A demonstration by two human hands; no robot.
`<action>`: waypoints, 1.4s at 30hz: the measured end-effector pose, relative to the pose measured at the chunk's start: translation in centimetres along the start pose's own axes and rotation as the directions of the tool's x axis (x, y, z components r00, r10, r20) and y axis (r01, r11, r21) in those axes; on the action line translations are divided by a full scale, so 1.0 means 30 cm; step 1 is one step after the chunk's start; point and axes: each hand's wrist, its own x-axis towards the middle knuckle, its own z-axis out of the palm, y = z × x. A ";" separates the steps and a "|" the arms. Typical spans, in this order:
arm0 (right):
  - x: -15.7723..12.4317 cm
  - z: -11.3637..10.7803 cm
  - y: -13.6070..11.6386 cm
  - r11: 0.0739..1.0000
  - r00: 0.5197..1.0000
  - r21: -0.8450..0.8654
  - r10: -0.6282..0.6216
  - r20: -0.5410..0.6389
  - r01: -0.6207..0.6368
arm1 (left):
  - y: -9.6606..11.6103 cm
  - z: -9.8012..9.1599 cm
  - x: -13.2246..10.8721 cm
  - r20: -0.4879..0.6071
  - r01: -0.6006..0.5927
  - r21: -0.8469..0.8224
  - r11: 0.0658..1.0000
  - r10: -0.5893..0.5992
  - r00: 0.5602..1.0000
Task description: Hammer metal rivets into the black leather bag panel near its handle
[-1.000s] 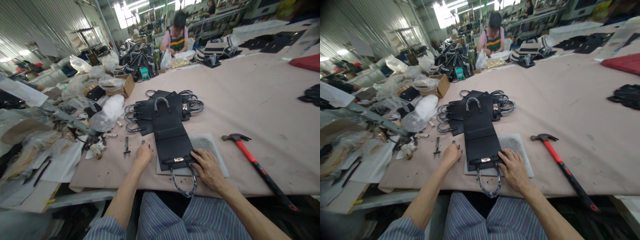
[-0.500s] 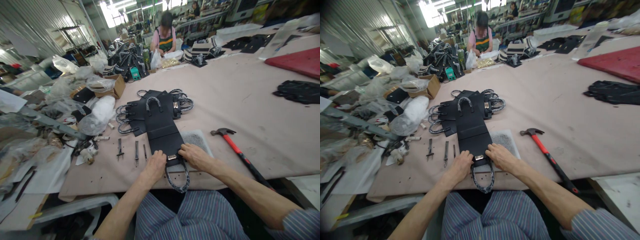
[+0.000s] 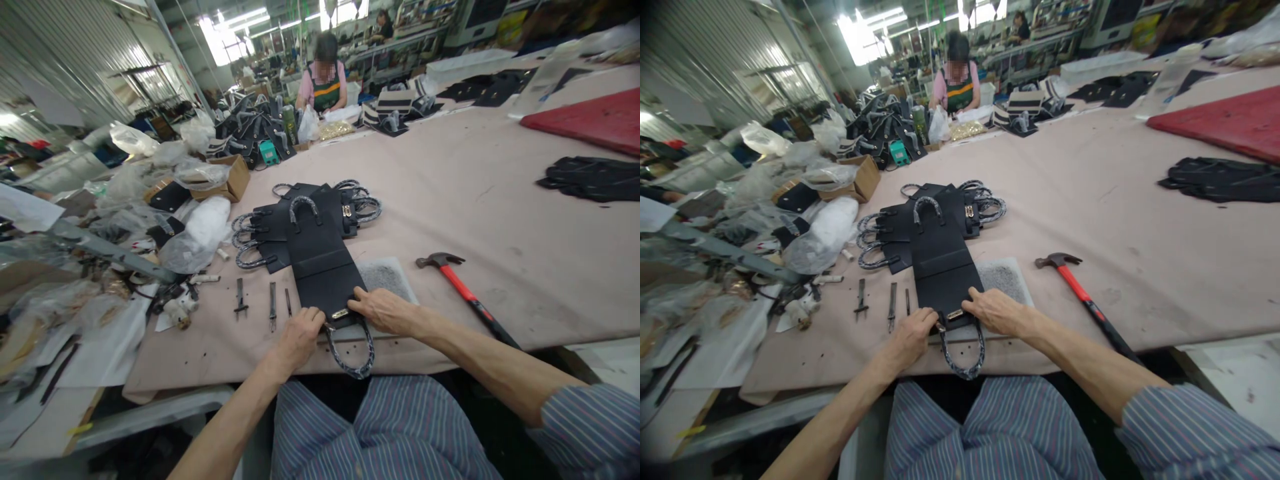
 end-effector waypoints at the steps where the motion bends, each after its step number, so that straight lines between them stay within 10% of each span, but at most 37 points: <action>1: -0.002 0.003 -0.004 1.000 1.000 0.006 0.005 -0.009 -0.005 | -0.017 0.009 -0.012 -0.037 -0.039 -0.029 0.999 0.038 0.999; 12: -0.045 0.069 0.004 0.980 0.980 0.186 0.106 -0.170 -0.074 | -0.067 0.074 -0.049 -0.316 -0.291 -0.037 0.956 0.265 0.911; 22: -0.080 0.126 0.025 0.948 0.944 0.318 0.085 -0.318 0.022 | -0.046 0.122 -0.063 -0.410 -0.194 -0.045 0.980 0.159 0.898; 29: -0.095 0.190 -0.070 0.933 0.807 0.360 0.193 -0.558 0.026 | -0.061 0.135 -0.059 -0.469 -0.142 -0.068 0.987 0.094 0.878; 42: -0.055 0.211 -0.114 0.842 0.703 0.506 0.475 -0.529 -0.189 | -0.047 0.176 -0.081 -0.497 -0.046 -0.142 0.989 -0.031 0.867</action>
